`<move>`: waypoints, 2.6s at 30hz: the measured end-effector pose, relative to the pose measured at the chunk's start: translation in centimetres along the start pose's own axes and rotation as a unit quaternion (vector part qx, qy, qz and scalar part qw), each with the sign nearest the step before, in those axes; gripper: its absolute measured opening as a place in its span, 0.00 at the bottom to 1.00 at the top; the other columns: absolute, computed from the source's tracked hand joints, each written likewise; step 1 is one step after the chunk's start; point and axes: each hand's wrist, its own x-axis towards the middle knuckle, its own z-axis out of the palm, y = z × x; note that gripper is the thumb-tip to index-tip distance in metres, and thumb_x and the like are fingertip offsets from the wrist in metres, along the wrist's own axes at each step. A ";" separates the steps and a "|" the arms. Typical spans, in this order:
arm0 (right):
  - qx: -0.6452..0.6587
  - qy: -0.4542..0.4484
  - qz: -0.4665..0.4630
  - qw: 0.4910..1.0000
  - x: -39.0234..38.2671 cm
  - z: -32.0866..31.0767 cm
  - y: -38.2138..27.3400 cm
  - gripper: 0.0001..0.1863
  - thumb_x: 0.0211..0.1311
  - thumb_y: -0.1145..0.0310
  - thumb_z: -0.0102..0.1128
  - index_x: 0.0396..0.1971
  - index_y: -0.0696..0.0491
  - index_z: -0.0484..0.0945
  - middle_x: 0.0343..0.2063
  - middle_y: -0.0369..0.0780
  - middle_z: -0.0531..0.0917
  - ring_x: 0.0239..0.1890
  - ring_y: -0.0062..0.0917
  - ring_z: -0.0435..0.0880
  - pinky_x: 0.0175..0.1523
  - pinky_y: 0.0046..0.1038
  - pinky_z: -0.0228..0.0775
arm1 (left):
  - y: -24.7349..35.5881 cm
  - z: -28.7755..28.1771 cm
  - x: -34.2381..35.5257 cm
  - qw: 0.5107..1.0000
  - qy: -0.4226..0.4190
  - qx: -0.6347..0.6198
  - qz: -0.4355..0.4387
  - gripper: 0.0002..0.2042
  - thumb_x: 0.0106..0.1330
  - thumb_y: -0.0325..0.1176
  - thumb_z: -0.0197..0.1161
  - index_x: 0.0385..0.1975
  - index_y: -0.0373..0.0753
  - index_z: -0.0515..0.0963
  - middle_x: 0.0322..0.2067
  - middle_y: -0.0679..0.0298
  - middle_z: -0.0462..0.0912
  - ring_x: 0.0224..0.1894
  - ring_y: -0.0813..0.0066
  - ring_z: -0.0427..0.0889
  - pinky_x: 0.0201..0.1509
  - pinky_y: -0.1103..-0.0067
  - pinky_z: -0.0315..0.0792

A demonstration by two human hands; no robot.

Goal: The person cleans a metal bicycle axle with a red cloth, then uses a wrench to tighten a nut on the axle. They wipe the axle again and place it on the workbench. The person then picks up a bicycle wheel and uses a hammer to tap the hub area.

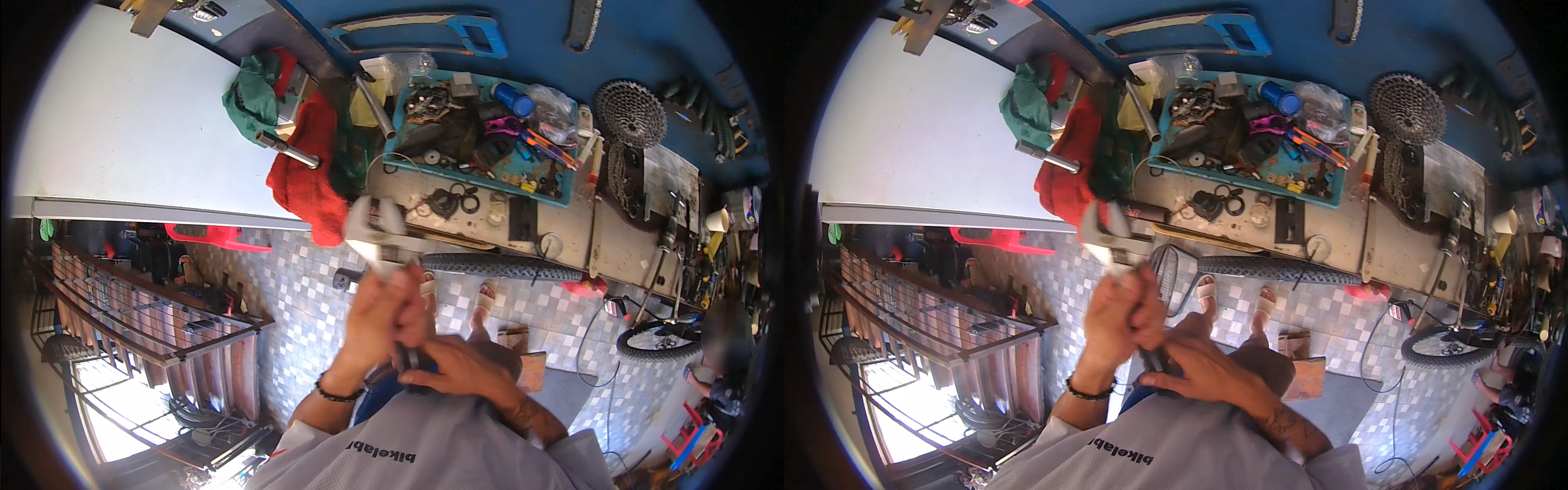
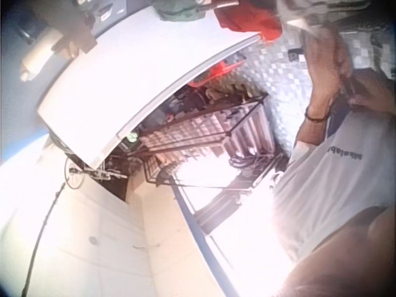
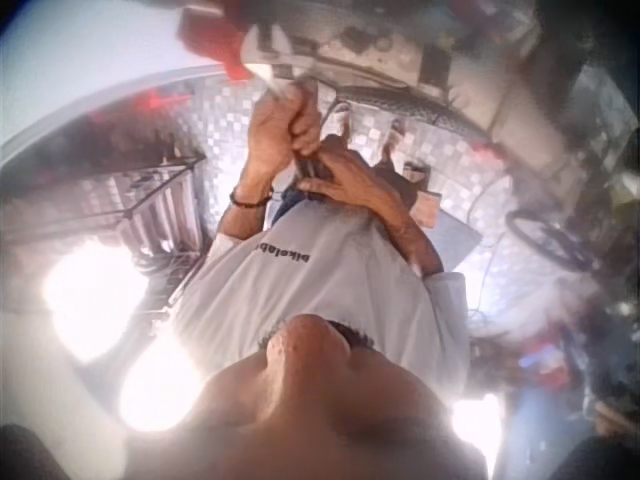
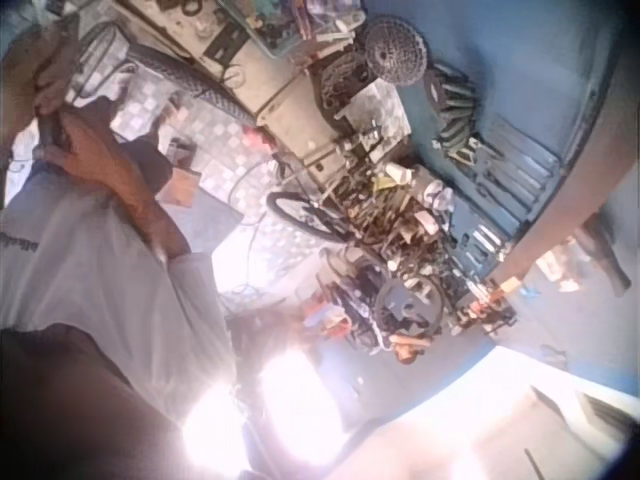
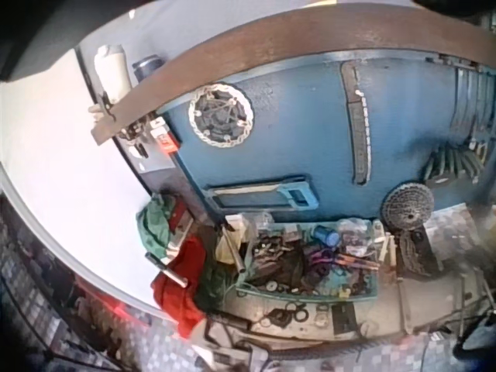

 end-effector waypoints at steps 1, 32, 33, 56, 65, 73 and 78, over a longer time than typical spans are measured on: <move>-0.086 -0.045 -0.055 0.994 2.0 0.0 0.6 0.18 0.68 0.52 0.70 0.40 0.53 0.83 0.33 0.39 0.87 0.38 0.32 0.90 0.43 0.32 0.77 | 1.8 -2.2 -0.4 0.997 0.071 0.040 0.002 0.19 0.82 0.53 0.54 0.49 0.42 0.71 0.18 0.71 0.61 0.12 0.81 0.60 0.13 0.78 0.57; -0.070 0.303 -0.106 0.944 33.1 4.2 9.3 0.15 0.59 0.70 0.77 0.46 0.54 0.88 0.39 0.38 0.91 0.43 0.34 0.84 0.51 0.35 0.76 | 19.8 -19.4 6.7 0.960 0.068 0.203 -0.179 0.26 0.83 0.57 0.50 0.33 0.38 0.76 0.13 0.69 0.65 0.07 0.78 0.66 0.09 0.79 0.65; -0.070 0.300 -0.105 0.945 33.1 4.1 9.3 0.15 0.58 0.70 0.77 0.46 0.54 0.88 0.39 0.38 0.91 0.43 0.34 0.84 0.50 0.35 0.76 | 19.4 -19.3 6.8 0.960 0.080 0.207 -0.171 0.26 0.83 0.57 0.50 0.33 0.38 0.76 0.13 0.69 0.65 0.07 0.78 0.66 0.09 0.79 0.65; -0.093 0.276 -0.150 0.945 33.7 3.3 10.2 0.15 0.57 0.72 0.76 0.45 0.51 0.88 0.38 0.35 0.90 0.43 0.33 0.84 0.51 0.35 0.78 | 16.2 -14.8 7.1 0.985 0.128 0.002 -0.117 0.21 0.83 0.56 0.50 0.40 0.42 0.74 0.17 0.74 0.61 0.11 0.86 0.57 0.11 0.83 0.53; -0.081 0.305 -0.152 0.937 33.4 4.3 10.8 0.14 0.58 0.73 0.73 0.45 0.52 0.86 0.44 0.34 0.89 0.46 0.33 0.84 0.56 0.36 0.74 | 11.4 -8.2 9.6 0.965 0.107 -0.230 0.071 0.14 0.86 0.47 0.47 0.46 0.44 0.69 0.26 0.74 0.64 0.21 0.87 0.61 0.23 0.87 0.61; -0.127 0.336 -0.149 0.921 29.4 1.9 11.1 0.14 0.57 0.71 0.75 0.44 0.51 0.85 0.41 0.35 0.87 0.45 0.34 0.83 0.54 0.37 0.73 | 10.7 -1.4 12.6 0.918 0.081 -0.358 0.151 0.08 0.86 0.40 0.46 0.50 0.43 0.67 0.39 0.66 0.71 0.45 0.68 0.77 0.71 0.54 0.70; -0.145 0.310 -0.158 0.926 32.1 2.2 9.4 0.15 0.56 0.70 0.76 0.43 0.50 0.84 0.39 0.36 0.86 0.44 0.35 0.82 0.52 0.38 0.72 | 13.2 0.0 8.6 0.930 0.043 -0.319 0.180 0.13 0.86 0.35 0.41 0.60 0.34 0.63 0.39 0.65 0.68 0.38 0.74 0.74 0.58 0.65 0.84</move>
